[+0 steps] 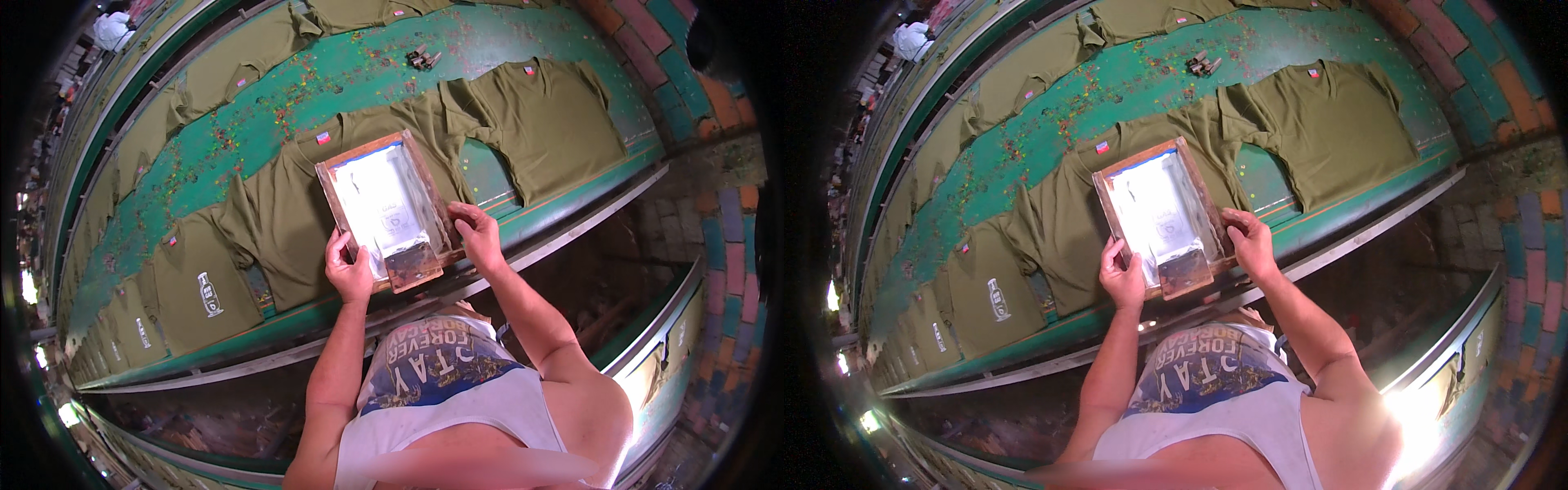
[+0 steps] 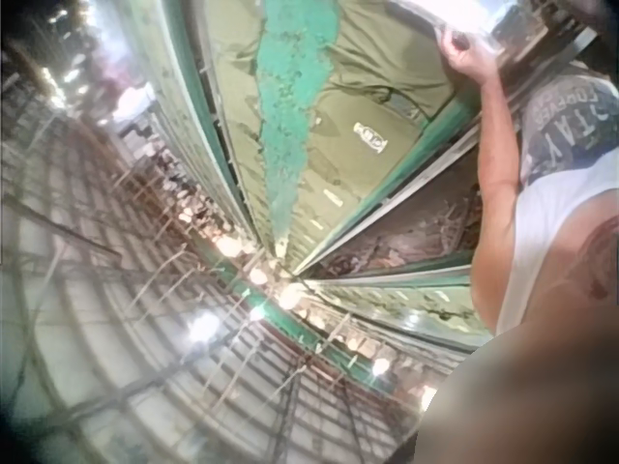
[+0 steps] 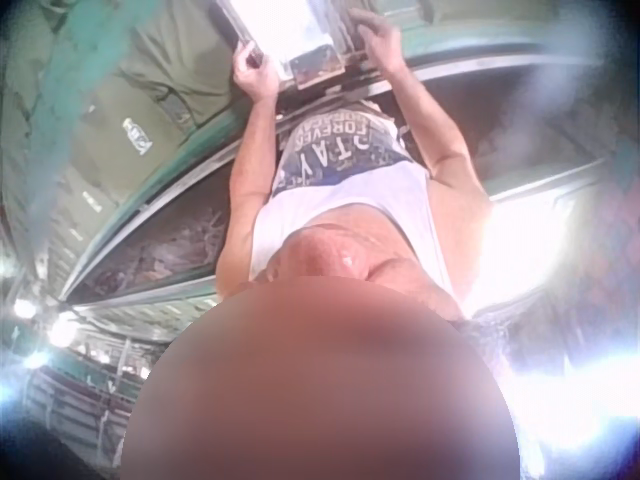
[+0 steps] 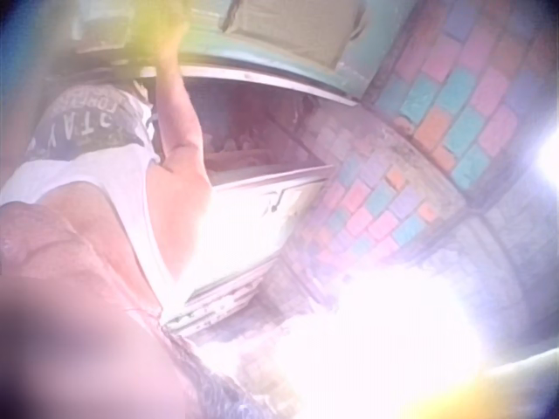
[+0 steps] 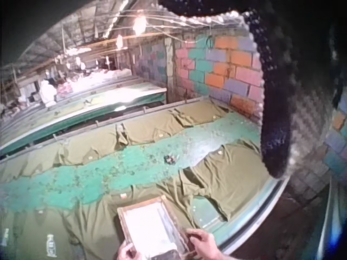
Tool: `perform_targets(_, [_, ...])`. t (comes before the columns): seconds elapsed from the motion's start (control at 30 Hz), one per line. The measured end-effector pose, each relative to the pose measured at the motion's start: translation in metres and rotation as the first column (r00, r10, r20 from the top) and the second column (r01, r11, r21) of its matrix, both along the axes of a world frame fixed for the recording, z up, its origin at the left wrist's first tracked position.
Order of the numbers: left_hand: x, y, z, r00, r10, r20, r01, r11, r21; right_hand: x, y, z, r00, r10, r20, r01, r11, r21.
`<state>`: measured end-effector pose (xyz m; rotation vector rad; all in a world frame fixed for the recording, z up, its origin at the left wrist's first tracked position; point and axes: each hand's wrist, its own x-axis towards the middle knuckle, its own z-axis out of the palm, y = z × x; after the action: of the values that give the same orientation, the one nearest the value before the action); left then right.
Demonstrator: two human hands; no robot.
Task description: The person uses a squeegee to spread white ink across a screen-printing frame held over a green t-shirt on a conveyor belt. The person repeatedly wipes the ink across the screen and lifts the frame to move to the next shirt.
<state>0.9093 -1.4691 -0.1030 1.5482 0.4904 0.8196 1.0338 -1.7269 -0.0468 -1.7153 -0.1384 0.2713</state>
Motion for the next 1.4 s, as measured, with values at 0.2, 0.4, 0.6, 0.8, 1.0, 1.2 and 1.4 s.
perform_targets(0.2, [0.009, 0.038, 0.033, 0.968, -0.080, -0.239, 0.107, 0.989, 0.100, -0.034, -0.007, 0.071, 0.615, 0.623, 0.483, -0.449, 0.780, -0.435])
perform_targets(0.4, [0.038, 0.093, 0.117, 0.661, -0.052, -0.749, 0.714, 0.350, 0.606, -0.036, 0.017, 0.080, 0.469, 0.777, 0.420, -0.362, 0.603, -0.710])
perform_targets(0.6, [0.057, 0.078, 0.142, 0.464, 0.024, -0.886, 0.826, 0.350, 0.442, -0.002, 0.045, 0.085, 0.504, 0.811, 0.298, -0.465, 0.545, -0.698])
perform_targets(0.8, [0.063, 0.069, 0.145, 0.400, 0.073, -0.914, 0.837, 0.378, 0.396, -0.020, 0.028, 0.094, 0.557, 0.781, 0.281, -0.453, 0.570, -0.686])
perform_targets(1.0, [0.067, 0.068, 0.140, 0.385, 0.059, -0.921, 0.833, 0.407, 0.374, -0.056, 0.022, 0.061, 0.576, 0.687, 0.442, -0.277, 0.674, -0.685])
perform_targets(1.2, [0.065, 0.068, 0.141, 0.378, 0.048, -0.925, 0.839, 0.405, 0.364, -0.030, 0.047, 0.039, 0.571, 0.644, 0.509, -0.212, 0.715, -0.667])
perform_targets(1.4, [0.064, 0.063, 0.146, 0.364, 0.071, -0.929, 0.822, 0.445, 0.356, 0.040, 0.092, 0.036, 0.507, 0.658, 0.557, -0.211, 0.721, -0.660])
